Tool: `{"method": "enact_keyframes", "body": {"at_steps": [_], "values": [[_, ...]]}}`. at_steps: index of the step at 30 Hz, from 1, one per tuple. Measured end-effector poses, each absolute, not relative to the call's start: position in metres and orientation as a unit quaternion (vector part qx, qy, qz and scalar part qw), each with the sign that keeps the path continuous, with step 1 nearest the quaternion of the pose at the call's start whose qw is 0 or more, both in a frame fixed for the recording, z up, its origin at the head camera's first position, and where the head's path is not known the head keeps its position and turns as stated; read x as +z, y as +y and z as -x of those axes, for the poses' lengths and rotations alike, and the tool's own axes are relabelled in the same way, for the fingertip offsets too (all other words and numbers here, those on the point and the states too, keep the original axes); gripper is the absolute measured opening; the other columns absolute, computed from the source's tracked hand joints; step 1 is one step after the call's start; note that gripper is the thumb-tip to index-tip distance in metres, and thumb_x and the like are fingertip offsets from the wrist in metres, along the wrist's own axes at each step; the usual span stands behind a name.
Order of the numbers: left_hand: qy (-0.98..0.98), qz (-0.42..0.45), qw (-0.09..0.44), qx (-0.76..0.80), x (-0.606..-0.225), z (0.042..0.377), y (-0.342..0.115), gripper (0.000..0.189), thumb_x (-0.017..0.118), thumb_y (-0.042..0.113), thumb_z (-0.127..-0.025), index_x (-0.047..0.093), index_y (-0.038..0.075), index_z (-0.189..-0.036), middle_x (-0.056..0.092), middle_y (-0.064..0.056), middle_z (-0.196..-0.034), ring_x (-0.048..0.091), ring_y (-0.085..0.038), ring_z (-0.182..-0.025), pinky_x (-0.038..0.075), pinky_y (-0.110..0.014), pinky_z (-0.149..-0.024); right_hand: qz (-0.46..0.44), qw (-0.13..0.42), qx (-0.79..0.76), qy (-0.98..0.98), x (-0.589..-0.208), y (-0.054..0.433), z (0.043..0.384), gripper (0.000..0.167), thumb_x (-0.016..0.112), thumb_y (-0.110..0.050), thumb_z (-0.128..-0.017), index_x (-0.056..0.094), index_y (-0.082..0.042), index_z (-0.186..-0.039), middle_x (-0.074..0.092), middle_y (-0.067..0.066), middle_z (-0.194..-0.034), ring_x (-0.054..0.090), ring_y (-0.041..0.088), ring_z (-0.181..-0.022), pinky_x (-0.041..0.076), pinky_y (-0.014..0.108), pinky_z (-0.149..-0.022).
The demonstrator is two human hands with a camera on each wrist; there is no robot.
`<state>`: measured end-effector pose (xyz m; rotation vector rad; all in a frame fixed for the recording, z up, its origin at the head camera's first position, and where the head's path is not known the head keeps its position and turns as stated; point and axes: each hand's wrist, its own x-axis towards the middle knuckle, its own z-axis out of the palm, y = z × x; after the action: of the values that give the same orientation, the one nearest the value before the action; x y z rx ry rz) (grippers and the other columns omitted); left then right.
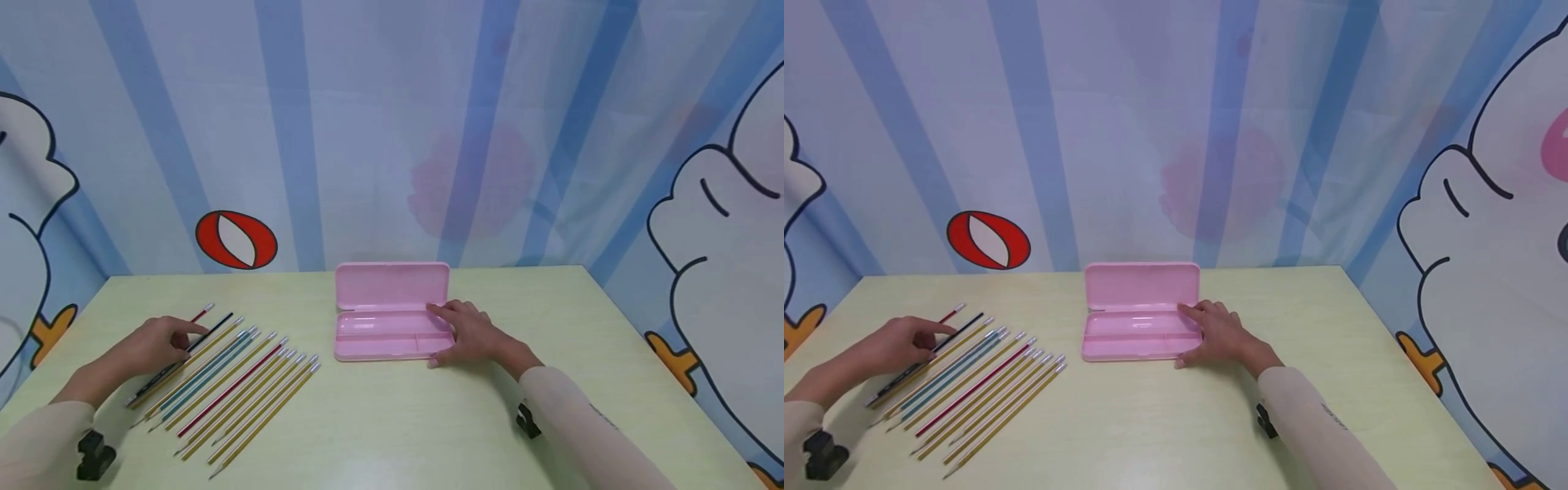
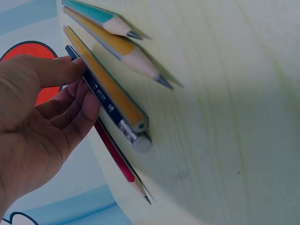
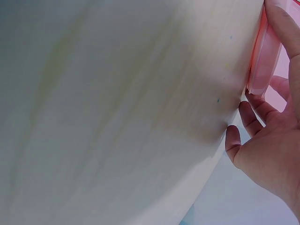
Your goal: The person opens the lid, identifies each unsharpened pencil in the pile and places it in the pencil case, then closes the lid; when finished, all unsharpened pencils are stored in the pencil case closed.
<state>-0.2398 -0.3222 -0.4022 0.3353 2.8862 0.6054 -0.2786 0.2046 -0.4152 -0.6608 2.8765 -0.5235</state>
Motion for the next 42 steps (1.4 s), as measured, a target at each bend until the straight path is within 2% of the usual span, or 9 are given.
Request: {"method": "enact_keyframes", "body": {"at_steps": [17,27,36,42], "values": [[0.969,-0.098,0.091,0.205,-0.401,0.238,-0.32,0.046,0.067,-0.009,-0.084,0.058,-0.013,-0.129,0.059,-0.006,-0.075,0.05,-0.019,-0.069,0.044,-0.033,-0.06,0.221,0.071,-0.179,0.956,-0.414,0.204,0.276,0.105,0.084,-0.057,-0.069,0.037,-0.02,-0.156,0.043,0.017,-0.149,0.04,0.036,-0.134,0.036,0.058,-0.103],[0.966,-0.118,0.107,0.203,-0.399,0.24,-0.323,0.049,0.066,-0.007,-0.084,0.054,-0.014,-0.132,0.061,-0.005,-0.076,0.05,-0.018,-0.069,0.044,-0.033,-0.061,0.224,0.069,-0.179,0.955,-0.414,0.203,0.275,0.105,0.084,-0.057,-0.069,0.037,-0.02,-0.156,0.043,0.017,-0.149,0.04,0.036,-0.134,0.036,0.058,-0.103],[0.967,-0.12,0.076,0.214,-0.385,0.24,-0.32,0.052,0.059,-0.006,-0.087,0.047,-0.015,-0.137,0.062,-0.008,-0.081,0.05,-0.018,-0.068,0.043,-0.03,-0.057,0.221,0.072,-0.18,0.956,-0.413,0.203,0.275,0.105,0.084,-0.057,-0.069,0.037,-0.02,-0.156,0.042,0.017,-0.151,0.039,0.036,-0.135,0.035,0.059,-0.105],[0.965,-0.118,0.05,0.229,-0.376,0.243,-0.315,0.054,0.06,-0.004,-0.089,0.045,-0.013,-0.14,0.062,-0.01,-0.082,0.049,-0.018,-0.068,0.042,-0.03,-0.055,0.214,0.077,-0.181,0.957,-0.412,0.204,0.276,0.106,0.083,-0.057,-0.069,0.036,-0.02,-0.156,0.041,0.017,-0.152,0.038,0.036,-0.136,0.035,0.058,-0.105]]}}
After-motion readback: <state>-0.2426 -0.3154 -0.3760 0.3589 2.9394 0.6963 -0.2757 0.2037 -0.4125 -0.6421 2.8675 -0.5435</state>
